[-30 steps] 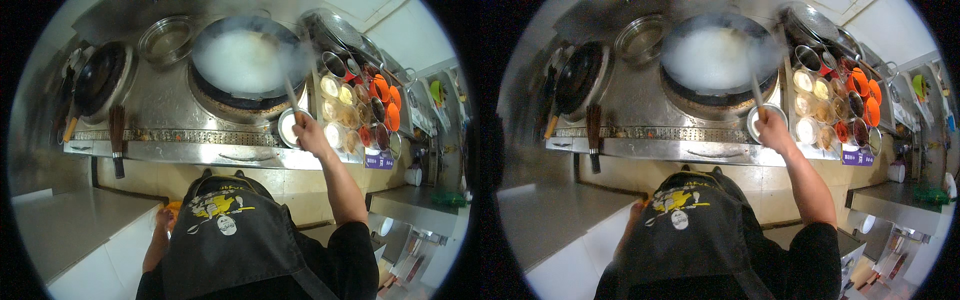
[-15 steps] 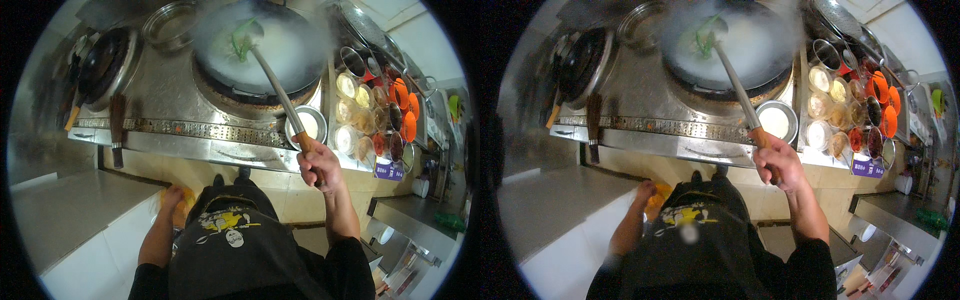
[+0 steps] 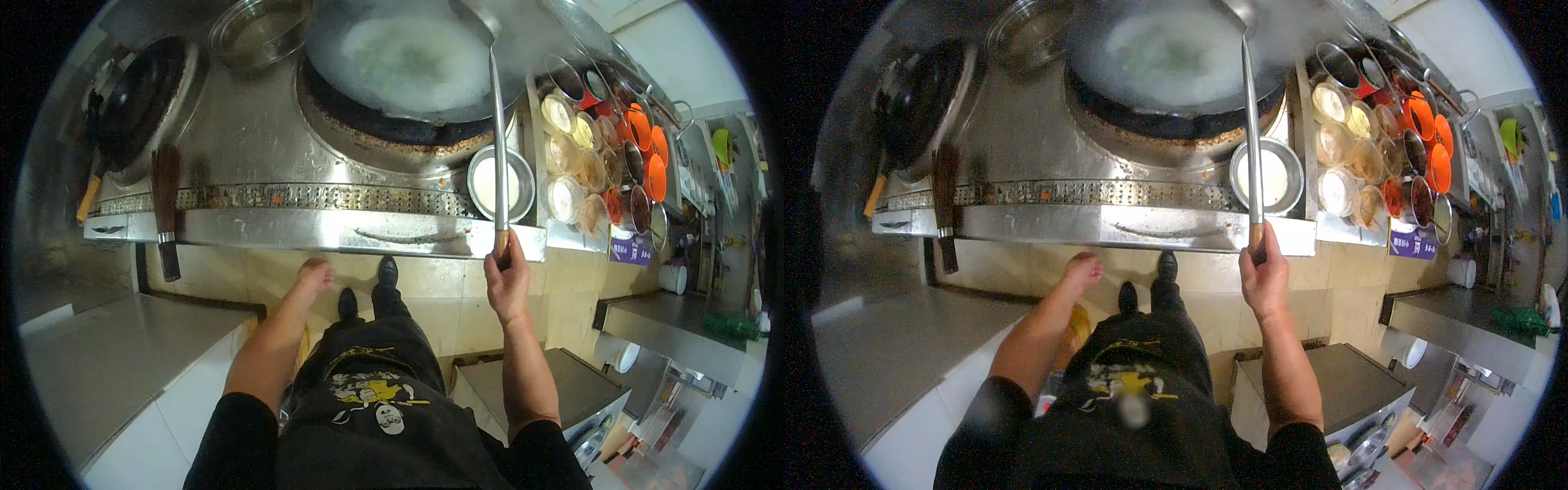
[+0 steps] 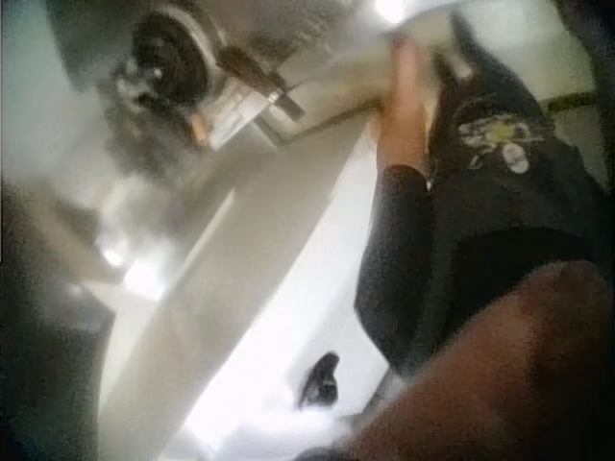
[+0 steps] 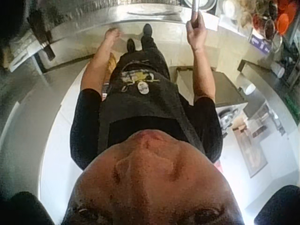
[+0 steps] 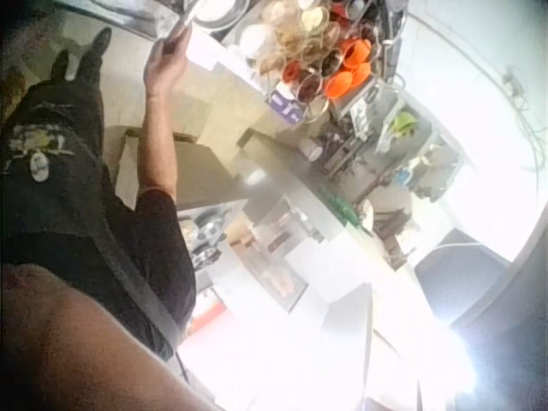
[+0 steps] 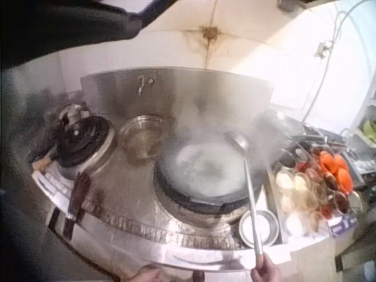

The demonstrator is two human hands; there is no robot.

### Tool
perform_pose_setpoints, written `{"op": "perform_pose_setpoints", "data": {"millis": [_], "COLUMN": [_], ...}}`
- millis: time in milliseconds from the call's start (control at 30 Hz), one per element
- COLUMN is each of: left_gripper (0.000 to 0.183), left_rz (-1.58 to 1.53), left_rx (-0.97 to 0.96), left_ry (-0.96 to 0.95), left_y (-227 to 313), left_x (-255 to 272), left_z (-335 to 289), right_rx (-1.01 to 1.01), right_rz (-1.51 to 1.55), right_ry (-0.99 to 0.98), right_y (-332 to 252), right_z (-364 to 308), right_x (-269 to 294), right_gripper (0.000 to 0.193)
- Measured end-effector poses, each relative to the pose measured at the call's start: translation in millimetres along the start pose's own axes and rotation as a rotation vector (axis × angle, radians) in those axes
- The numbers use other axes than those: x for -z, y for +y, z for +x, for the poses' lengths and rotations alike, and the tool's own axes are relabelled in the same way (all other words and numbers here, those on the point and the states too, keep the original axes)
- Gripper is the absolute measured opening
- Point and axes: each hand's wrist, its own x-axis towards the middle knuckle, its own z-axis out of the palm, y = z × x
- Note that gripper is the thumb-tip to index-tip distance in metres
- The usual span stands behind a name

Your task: The person retrieves a carrot and bean sprouts from a refrigerator, then slices the carrot into thin strips on a cutting board. They place the sliced carrot into a bowl, add bean sprouts to another bowl, and later blanch green vegetables in a boiling pot using a ladle and strainer.

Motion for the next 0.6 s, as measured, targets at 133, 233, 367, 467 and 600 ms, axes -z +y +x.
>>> {"op": "perform_pose_setpoints", "data": {"millis": [133,233,367,467,600], "left_gripper": [0.021,0.023,0.018,0.018,0.019], "left_rz": [-0.031,-0.17,-0.269,-0.392,-0.479], "left_rx": [-0.03,-0.005,-0.051,-0.055,-0.051], "left_ry": [-0.035,-0.008,0.033,0.063,0.096], "left_y": [2,-25,-16,-4,1], "left_x": [-21,-30,-64,-78,-76], "left_z": [39,95,109,118,127], "right_rx": [-0.116,-0.207,-0.248,-0.271,-0.274], "right_rz": [0.03,0.133,0.187,0.179,0.226], "right_ry": [-0.01,-0.066,-0.102,-0.113,-0.095], "right_y": [16,-1,18,22,25], "right_z": [-42,-55,-64,-68,-71], "right_x": [-18,-26,-29,-29,-30], "right_gripper": [0.051,0.051,0.054,0.054,0.054]}}
